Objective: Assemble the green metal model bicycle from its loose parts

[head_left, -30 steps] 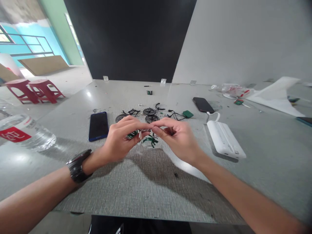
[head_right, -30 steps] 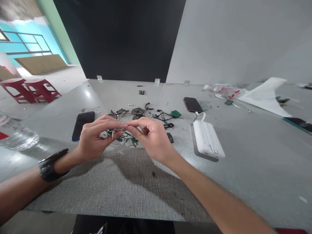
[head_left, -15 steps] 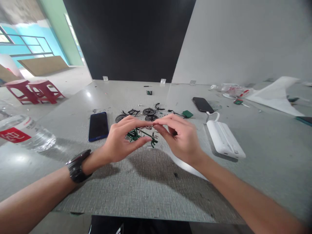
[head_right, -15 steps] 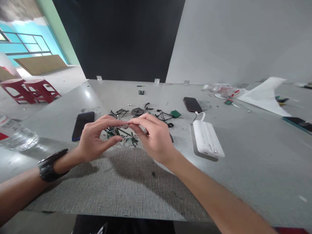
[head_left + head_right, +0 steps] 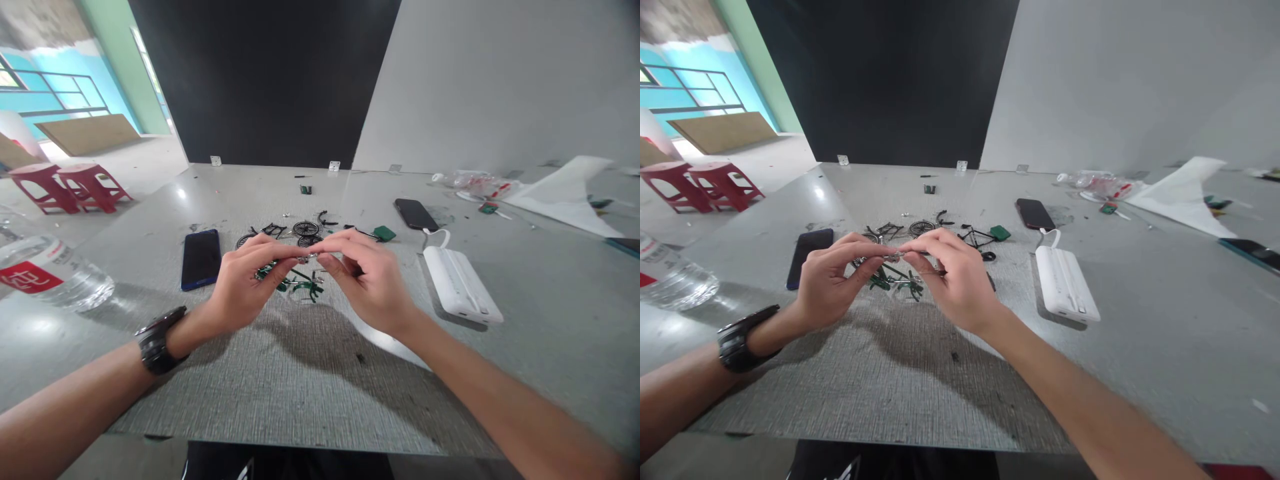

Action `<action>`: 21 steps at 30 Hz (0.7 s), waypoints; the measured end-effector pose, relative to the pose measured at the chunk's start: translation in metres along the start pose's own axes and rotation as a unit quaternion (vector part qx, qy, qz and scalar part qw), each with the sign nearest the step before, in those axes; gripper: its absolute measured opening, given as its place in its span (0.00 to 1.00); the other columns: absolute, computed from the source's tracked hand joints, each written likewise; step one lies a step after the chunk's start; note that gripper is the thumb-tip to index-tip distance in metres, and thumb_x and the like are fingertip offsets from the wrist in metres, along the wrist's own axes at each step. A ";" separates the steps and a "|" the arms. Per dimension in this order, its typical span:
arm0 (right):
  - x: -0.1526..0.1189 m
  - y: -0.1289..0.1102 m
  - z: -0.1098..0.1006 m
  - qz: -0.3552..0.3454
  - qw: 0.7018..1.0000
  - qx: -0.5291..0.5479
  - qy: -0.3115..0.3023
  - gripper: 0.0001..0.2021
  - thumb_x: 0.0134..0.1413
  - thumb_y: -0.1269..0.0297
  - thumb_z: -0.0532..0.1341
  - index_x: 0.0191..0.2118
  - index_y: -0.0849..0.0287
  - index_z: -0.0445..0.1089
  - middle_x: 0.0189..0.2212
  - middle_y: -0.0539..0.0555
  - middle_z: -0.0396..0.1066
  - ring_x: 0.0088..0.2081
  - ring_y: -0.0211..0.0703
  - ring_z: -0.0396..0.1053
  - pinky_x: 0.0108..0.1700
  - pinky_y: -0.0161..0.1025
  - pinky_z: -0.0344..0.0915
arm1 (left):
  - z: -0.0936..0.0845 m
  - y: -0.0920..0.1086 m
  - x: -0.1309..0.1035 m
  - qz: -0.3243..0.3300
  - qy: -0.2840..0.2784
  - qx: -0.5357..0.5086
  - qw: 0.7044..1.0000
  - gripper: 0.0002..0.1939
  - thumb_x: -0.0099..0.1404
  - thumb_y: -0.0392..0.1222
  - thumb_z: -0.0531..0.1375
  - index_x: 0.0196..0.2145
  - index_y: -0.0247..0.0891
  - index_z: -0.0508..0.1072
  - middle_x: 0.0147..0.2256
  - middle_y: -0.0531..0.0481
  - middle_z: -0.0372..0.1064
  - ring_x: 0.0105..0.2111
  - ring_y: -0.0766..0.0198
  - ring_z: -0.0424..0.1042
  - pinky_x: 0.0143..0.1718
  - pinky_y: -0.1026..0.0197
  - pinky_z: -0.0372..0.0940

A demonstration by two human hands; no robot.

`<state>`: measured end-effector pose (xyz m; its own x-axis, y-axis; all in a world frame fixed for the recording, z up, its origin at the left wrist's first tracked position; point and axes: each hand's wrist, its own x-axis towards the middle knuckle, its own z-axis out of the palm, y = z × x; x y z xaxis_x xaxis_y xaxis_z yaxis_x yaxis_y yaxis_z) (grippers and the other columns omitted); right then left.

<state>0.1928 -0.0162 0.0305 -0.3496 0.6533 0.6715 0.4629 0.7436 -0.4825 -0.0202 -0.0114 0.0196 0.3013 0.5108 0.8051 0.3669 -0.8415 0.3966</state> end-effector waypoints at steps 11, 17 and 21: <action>0.001 0.000 0.001 -0.003 1.000 0.012 0.008 0.08 0.68 0.64 0.59 0.38 0.56 0.73 0.31 0.51 0.74 0.29 0.37 0.67 0.30 0.37 0.61 | -0.001 0.005 0.001 -0.010 -0.016 0.007 1.000 0.10 0.72 0.34 0.59 0.44 0.42 0.80 0.31 0.52 0.79 0.27 0.66 0.72 0.32 0.60 0.67; 0.000 0.000 0.000 -0.006 1.000 0.000 0.013 0.08 0.68 0.63 0.59 0.38 0.56 0.73 0.30 0.51 0.74 0.28 0.37 0.67 0.29 0.37 0.61 | -0.002 0.006 0.002 0.000 -0.020 0.018 1.000 0.10 0.72 0.33 0.58 0.44 0.41 0.79 0.30 0.53 0.79 0.25 0.67 0.69 0.33 0.58 0.65; -0.001 0.001 0.001 -0.032 0.999 -0.020 0.019 0.07 0.69 0.64 0.59 0.40 0.55 0.74 0.33 0.52 0.75 0.29 0.38 0.68 0.30 0.38 0.63 | 0.000 0.004 0.001 0.010 -0.013 0.037 0.999 0.10 0.70 0.35 0.60 0.46 0.43 0.79 0.33 0.53 0.81 0.28 0.64 0.71 0.36 0.56 0.66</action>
<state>0.1930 -0.0162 0.0293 -0.3482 0.5975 0.7223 0.4722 0.7774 -0.4155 -0.0183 -0.0140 0.0222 0.3326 0.4992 0.8002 0.4236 -0.8371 0.3462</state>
